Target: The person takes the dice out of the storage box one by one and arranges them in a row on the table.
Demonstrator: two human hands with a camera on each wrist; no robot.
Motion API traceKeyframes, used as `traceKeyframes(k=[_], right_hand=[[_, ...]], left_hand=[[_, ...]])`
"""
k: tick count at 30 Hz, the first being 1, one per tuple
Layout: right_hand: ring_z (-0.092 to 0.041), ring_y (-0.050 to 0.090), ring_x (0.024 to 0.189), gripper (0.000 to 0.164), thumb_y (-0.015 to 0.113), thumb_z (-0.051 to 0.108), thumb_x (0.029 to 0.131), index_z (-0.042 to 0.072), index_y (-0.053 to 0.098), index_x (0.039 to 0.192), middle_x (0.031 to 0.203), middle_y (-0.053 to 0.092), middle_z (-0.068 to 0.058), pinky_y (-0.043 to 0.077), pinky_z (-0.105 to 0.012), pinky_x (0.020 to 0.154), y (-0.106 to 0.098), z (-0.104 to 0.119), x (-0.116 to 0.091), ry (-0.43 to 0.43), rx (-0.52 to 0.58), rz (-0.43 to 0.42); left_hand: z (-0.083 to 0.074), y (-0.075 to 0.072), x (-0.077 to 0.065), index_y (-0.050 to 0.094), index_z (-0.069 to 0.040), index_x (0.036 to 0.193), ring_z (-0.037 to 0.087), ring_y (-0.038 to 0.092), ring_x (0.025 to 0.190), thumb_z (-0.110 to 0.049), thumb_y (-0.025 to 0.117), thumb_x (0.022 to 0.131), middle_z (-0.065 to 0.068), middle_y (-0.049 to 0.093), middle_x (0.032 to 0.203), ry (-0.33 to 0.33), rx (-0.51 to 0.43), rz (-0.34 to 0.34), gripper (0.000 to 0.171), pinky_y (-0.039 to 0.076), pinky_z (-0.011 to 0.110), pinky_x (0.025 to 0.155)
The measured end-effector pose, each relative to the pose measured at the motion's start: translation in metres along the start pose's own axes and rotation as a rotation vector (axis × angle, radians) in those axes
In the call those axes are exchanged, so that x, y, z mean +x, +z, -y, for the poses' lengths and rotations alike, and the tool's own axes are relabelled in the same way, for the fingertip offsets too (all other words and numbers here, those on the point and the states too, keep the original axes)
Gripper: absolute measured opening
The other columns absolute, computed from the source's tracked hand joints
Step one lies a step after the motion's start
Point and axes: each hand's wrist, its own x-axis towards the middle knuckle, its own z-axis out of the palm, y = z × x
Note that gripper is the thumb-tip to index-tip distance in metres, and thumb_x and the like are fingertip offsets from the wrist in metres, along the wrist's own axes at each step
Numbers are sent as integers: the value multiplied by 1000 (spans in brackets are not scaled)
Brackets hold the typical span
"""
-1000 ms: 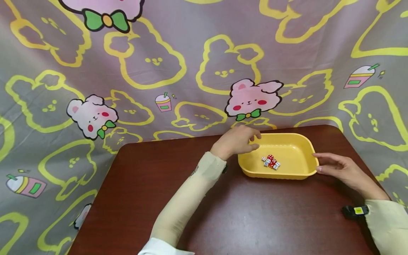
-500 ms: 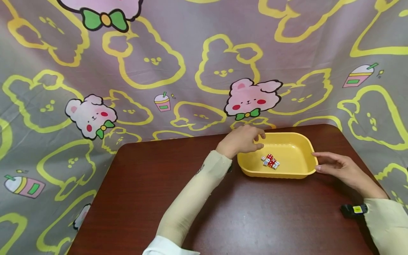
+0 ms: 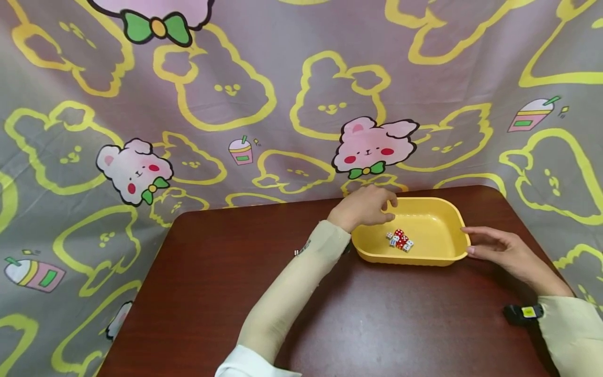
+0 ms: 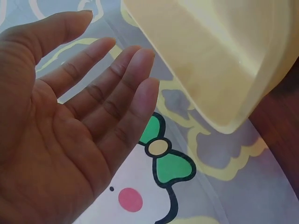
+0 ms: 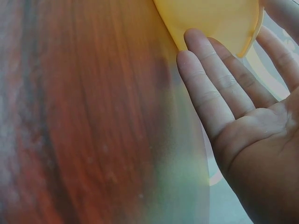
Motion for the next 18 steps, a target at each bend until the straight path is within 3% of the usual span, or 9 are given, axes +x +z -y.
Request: traceKeyframes(k=[11,18], right_hand=[[-1,70,90,49,66,0,88,-4,51,134,114,67,20,57,-21,72,0,-1,1,-67,44,26],[1,70,89,49,66,1,88,-3,51,134,113,66,22,56,-18,71,0,-1,1,-55,29,19]], left_hand=[[-4,7,16,62,-27,124,6,55,96,-41,62,92,-9,61,105,-32,30,54,35,46,25,83],[-5,10,23,62,-27,124,7,56,94,-41,63,91,-10,61,102,-72,5,80,36,47,25,81]])
